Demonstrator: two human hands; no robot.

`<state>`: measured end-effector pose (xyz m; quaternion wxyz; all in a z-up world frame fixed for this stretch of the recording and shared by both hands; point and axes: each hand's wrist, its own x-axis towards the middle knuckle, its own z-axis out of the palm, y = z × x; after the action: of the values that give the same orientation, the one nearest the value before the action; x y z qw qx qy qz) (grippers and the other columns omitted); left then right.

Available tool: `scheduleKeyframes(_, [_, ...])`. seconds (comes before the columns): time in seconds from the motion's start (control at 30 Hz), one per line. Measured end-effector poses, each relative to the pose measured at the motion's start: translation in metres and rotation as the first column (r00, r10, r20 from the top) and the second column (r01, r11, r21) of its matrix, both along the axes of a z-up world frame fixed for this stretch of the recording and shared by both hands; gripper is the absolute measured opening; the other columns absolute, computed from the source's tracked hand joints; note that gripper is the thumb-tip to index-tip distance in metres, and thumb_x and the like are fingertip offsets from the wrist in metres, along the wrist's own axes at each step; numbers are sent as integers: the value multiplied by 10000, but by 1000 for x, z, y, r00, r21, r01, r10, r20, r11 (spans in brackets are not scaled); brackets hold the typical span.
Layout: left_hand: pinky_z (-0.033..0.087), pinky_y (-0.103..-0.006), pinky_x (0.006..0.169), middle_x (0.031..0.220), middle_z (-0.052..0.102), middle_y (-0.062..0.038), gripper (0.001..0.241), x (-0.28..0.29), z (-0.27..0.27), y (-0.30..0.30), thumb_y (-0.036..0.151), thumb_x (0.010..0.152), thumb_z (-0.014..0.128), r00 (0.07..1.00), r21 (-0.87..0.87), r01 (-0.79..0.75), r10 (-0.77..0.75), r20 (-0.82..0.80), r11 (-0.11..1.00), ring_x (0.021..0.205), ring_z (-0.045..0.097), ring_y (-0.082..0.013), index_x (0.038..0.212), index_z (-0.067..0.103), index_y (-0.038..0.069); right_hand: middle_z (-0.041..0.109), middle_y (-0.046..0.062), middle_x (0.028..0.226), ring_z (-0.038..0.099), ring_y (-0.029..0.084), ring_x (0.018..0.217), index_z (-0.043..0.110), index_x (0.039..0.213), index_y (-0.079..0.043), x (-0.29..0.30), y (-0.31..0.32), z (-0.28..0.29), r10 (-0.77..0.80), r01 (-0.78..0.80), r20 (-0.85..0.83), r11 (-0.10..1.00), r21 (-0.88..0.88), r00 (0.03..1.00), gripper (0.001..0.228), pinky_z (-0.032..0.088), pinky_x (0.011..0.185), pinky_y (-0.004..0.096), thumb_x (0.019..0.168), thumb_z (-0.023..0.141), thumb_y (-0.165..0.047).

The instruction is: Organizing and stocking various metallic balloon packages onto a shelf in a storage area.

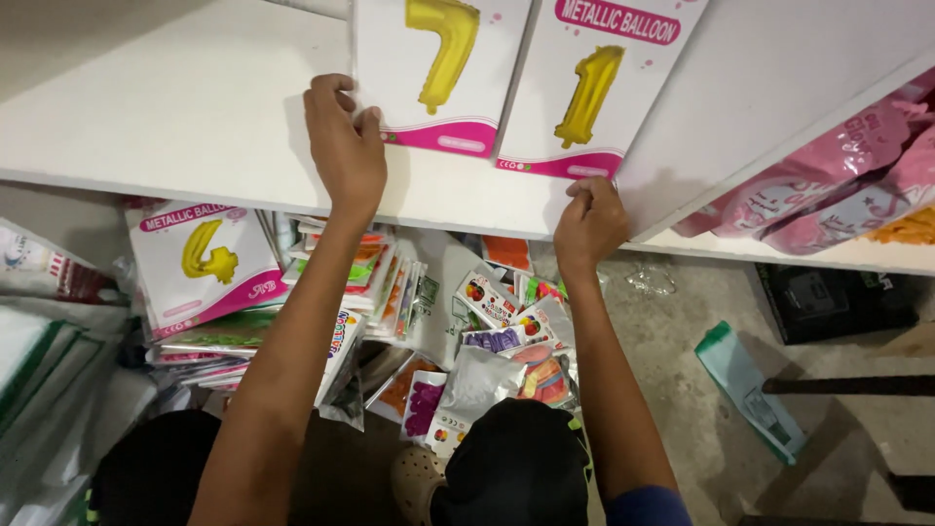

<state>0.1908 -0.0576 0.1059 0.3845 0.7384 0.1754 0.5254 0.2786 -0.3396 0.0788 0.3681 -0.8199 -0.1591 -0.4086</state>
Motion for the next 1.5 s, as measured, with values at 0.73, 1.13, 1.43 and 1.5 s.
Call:
scheduleKeyframes(0.73, [494,-407,857,975,624,-79,198,-9,-8,3,-6,893,715,972,62,112,-97,-212,992,970,596,-279,1043,726,123,723,96,788,692,292,666,701,781,-96,-3,1,4,-27,27,-18,1000,-3,999,180,494,590,425,859,583,16])
scheduleKeyframes(1.13, [429,-447,874,1152,653,-38,339,-14,1,-14,159,896,698,907,446,286,-90,-411,848,1097,555,-261,1228,758,124,726,85,803,700,269,679,688,796,-87,-2,0,2,32,-32,-15,999,19,999,180,501,595,398,869,571,30])
scheduleKeyframes(1.43, [376,-454,909,1257,600,-77,347,-7,-5,-13,216,950,649,890,507,292,-36,-454,811,1183,499,-269,1269,715,97,723,85,787,693,271,661,688,779,-98,-2,1,3,-3,3,-30,1000,1,1000,183,490,583,407,868,586,24])
scheduleKeyframes(1.5, [372,-456,904,1262,597,-79,354,-8,-5,-13,225,955,644,899,527,278,-24,-438,803,1187,493,-274,1278,713,97,721,88,789,694,276,669,686,782,-99,-2,1,4,1,-1,-23,1000,-1,1000,183,492,589,411,870,584,25])
